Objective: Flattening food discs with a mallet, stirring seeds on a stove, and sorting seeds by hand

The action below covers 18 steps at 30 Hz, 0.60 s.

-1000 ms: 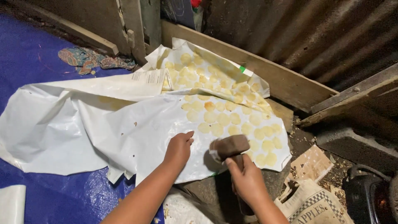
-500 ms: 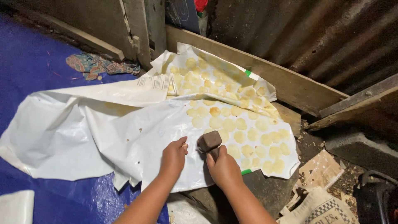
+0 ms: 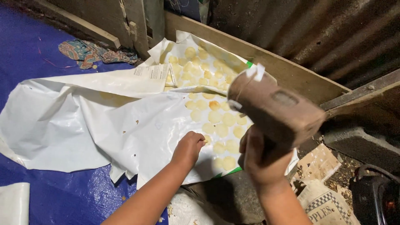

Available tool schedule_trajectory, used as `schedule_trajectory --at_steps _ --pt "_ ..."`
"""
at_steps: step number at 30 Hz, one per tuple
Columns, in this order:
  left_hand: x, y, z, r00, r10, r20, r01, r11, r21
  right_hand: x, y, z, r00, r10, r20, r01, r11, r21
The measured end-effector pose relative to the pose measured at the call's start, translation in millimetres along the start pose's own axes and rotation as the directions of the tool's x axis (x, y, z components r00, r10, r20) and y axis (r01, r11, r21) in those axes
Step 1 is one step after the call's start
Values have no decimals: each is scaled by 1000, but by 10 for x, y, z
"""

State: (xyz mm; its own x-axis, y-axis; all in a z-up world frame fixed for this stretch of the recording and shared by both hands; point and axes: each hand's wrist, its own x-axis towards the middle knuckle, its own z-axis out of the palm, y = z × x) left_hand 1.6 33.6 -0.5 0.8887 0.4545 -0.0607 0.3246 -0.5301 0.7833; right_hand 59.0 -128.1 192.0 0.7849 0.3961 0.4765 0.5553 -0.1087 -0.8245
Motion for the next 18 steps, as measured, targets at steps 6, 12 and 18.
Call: schedule_trajectory --at_steps 6,12,18 --pt "-92 -271 -272 893 -449 -2 342 683 -645 -646 1041 578 642 709 291 -334 600 -727" --pt "-101 -420 -333 873 -487 -11 359 658 -662 -61 690 453 576 749 328 -384 602 -700" --pt "-107 -207 -497 942 -325 -80 308 935 -174 -349 952 577 647 715 264 -384 605 -698"
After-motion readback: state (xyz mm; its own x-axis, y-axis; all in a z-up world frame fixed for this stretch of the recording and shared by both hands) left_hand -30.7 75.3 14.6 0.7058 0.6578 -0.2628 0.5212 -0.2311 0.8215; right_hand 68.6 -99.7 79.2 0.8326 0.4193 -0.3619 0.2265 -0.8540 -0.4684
